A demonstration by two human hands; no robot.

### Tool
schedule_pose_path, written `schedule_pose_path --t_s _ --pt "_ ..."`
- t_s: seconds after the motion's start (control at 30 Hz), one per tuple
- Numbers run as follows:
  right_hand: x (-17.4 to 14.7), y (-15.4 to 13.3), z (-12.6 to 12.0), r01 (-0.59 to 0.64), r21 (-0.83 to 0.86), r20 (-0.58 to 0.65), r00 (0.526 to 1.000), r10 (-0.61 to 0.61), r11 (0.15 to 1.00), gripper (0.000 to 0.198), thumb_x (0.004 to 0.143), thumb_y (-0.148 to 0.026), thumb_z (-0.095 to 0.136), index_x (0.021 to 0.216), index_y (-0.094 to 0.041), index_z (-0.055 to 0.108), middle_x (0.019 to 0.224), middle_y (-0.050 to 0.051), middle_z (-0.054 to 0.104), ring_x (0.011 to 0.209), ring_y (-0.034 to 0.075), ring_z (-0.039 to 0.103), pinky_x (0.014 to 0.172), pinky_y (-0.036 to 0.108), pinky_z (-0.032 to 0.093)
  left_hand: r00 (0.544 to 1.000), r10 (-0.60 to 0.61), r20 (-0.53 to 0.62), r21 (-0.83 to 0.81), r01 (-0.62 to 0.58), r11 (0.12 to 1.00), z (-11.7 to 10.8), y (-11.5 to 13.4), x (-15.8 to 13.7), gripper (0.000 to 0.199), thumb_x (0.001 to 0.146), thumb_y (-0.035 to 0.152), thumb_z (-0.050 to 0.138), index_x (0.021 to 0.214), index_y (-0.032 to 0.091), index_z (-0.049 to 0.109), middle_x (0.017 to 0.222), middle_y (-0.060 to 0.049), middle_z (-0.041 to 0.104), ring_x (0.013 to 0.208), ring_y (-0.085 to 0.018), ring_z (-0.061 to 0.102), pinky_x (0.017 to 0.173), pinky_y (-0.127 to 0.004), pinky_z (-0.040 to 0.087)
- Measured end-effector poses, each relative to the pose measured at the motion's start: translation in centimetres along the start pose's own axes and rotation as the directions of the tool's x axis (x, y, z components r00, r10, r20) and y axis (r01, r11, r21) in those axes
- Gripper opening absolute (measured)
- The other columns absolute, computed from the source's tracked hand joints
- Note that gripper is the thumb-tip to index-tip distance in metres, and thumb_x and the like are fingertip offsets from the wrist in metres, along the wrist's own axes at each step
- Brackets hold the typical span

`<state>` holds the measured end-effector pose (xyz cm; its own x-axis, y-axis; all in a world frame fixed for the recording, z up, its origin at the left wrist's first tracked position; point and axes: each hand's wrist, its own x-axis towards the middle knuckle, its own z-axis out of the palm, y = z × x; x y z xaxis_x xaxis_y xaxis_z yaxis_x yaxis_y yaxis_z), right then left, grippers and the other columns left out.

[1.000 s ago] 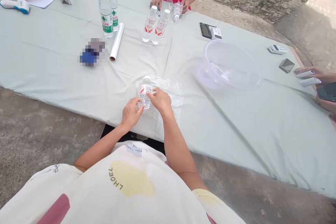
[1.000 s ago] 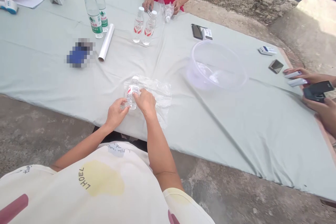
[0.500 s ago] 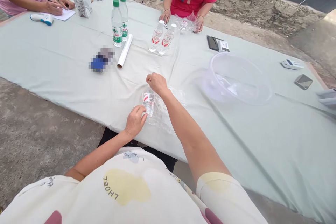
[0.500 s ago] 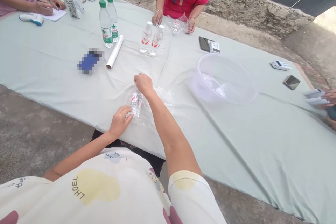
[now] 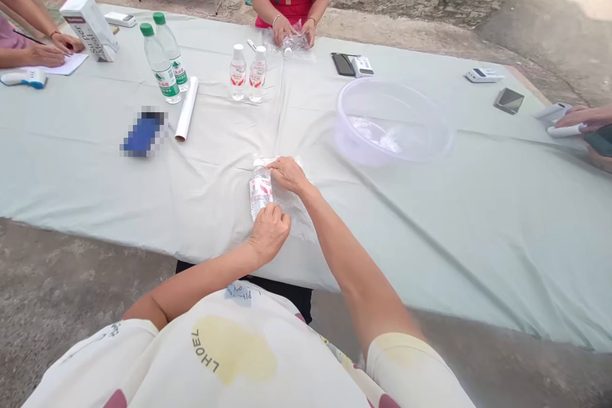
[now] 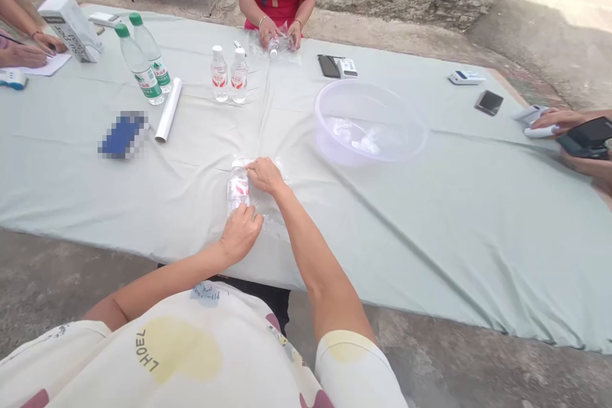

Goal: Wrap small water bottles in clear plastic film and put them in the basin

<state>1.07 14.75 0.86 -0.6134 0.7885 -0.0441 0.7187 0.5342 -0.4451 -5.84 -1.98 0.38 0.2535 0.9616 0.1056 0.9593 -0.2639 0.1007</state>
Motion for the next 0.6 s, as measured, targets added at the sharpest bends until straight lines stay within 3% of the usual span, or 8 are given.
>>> schedule_pose_path --t_s 0.13,0.2,0.27,0.37,0.47,0.53,0.6 --pt "0.1 0.0 -0.2 -0.051 0.025 0.093 0.995 0.048 0.998 0.061 0.102 -0.049 0.023 0.065 -0.019 0.061 0.067 0.005 0.058 0.066 0.018 0.053 0.064 0.029 0.035 0.988 0.097 0.121 0.034 -0.102 0.994 0.2 1.6 1.6 0.018 0.087 0.002 0.051 0.087 0.011 0.067 0.078 -0.013 0.063 0.089 -0.028 0.056 0.068 -0.037 0.036" --pt "0.1 0.1 -0.4 -0.09 0.04 0.136 0.987 0.084 0.995 0.066 0.1 -0.06 0.02 0.068 -0.019 0.061 0.067 0.004 0.058 0.063 0.017 0.053 0.062 0.029 0.034 0.973 0.157 0.169 0.036 -0.165 0.986 0.6 2.2 2.3 0.013 0.09 0.009 0.054 0.09 0.01 0.067 0.081 -0.014 0.064 0.089 -0.028 0.055 0.07 -0.038 0.036" --pt "0.0 0.5 -0.9 -0.115 0.059 0.135 0.985 0.107 0.992 0.059 0.097 -0.065 0.031 0.084 -0.02 0.067 0.076 0.004 0.065 0.072 0.019 0.059 0.067 0.028 0.037 0.961 0.201 0.19 0.03 -0.21 0.977 1.2 2.6 2.9 0.012 0.092 0.016 0.057 0.092 0.009 0.067 0.085 -0.015 0.065 0.09 -0.028 0.056 0.072 -0.038 0.036" --pt "-0.6 1.6 -2.4 -0.241 0.068 -0.003 0.97 0.242 0.968 0.046 0.091 -0.053 0.056 0.124 -0.021 0.062 0.1 0.007 0.07 0.092 0.023 0.064 0.076 0.03 0.042 0.956 0.233 0.176 0.015 -0.24 0.971 1.8 3.0 3.5 0.019 0.094 0.024 0.056 0.103 0.009 0.064 0.093 -0.015 0.064 0.093 -0.027 0.056 0.075 -0.038 0.038" --pt "-1.6 1.6 -3.9 -0.334 0.096 -0.188 0.919 0.347 0.938 0.043 0.094 -0.035 0.054 0.134 -0.017 0.055 0.108 0.01 0.069 0.099 0.024 0.063 0.084 0.033 0.044 0.958 0.254 0.137 -0.045 -0.25 0.967 2.2 3.4 3.9 0.03 0.093 0.029 0.06 0.115 0.009 0.058 0.1 -0.016 0.063 0.098 -0.029 0.057 0.079 -0.04 0.041" --pt "-2.5 0.4 -4.2 -0.252 0.125 -0.223 0.935 0.275 0.96 0.038 0.098 -0.035 0.048 0.131 -0.019 0.057 0.106 0.009 0.068 0.098 0.022 0.063 0.088 0.034 0.045 0.961 0.251 0.117 -0.149 -0.233 0.961 2.4 3.7 4.2 0.034 0.09 0.026 0.063 0.119 0.009 0.056 0.104 -0.017 0.062 0.101 -0.031 0.057 0.081 -0.042 0.042" --pt "-3.4 -1.5 -3.9 -0.168 0.081 -0.165 0.97 0.179 0.983 0.039 0.096 -0.044 0.052 0.129 -0.024 0.059 0.11 0.009 0.064 0.097 0.022 0.064 0.087 0.035 0.047 0.961 0.252 0.115 -0.292 -0.209 0.933 2.5 4.1 4.7 0.026 0.091 0.017 0.058 0.116 0.011 0.058 0.107 -0.017 0.063 0.105 -0.033 0.057 0.086 -0.045 0.043"
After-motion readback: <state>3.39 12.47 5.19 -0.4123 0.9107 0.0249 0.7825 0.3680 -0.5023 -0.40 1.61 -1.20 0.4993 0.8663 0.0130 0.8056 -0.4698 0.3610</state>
